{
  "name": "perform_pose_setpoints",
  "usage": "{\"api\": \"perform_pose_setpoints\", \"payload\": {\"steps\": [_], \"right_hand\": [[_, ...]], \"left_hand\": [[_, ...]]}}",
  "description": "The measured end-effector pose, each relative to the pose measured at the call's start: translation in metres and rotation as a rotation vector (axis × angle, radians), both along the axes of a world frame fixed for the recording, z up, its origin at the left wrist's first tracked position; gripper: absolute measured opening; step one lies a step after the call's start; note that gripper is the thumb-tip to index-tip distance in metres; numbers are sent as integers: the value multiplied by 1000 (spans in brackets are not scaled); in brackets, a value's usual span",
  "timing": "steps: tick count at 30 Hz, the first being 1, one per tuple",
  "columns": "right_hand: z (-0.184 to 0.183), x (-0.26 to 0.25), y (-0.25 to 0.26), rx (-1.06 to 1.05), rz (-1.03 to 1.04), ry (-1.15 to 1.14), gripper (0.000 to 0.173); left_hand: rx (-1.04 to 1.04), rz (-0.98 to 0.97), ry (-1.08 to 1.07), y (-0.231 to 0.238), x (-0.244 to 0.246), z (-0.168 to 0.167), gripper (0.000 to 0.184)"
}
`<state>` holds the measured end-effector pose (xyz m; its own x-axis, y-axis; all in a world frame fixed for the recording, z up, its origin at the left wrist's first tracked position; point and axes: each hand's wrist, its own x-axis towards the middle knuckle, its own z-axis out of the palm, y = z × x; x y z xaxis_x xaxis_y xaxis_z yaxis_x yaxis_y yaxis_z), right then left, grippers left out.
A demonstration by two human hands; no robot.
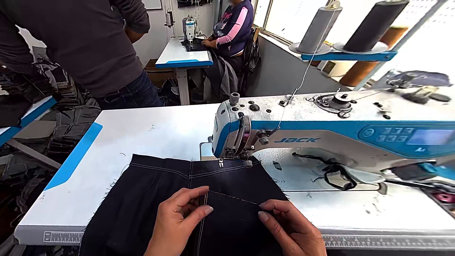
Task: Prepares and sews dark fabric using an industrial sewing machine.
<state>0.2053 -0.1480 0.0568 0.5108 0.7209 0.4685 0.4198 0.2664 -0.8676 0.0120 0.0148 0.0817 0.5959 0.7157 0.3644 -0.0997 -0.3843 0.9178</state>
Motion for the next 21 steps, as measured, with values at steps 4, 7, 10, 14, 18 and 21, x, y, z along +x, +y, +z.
{"api": "perform_pose_setpoints", "payload": {"steps": [4,7,10,14,18,21], "right_hand": [[-2,2,-1,40,-90,-56,19],[-6,7,-4,27,-170,-315,21],[-4,6,-7,3,-242,-464,19],[0,3,-8,-24,-298,-497,18],[5,7,-9,-93,-289,-530,20],[13,7,-14,-162,-216,-546,22]], "left_hand": [[162,38,84,0,-4,1,38],[445,120,222,0,-7,5,31],[634,140,307,-2,-7,12,28],[717,135,361,-1,-3,19,28],[741,118,447,-2,5,22,28],[682,31,508,0,7,22,28]]}}
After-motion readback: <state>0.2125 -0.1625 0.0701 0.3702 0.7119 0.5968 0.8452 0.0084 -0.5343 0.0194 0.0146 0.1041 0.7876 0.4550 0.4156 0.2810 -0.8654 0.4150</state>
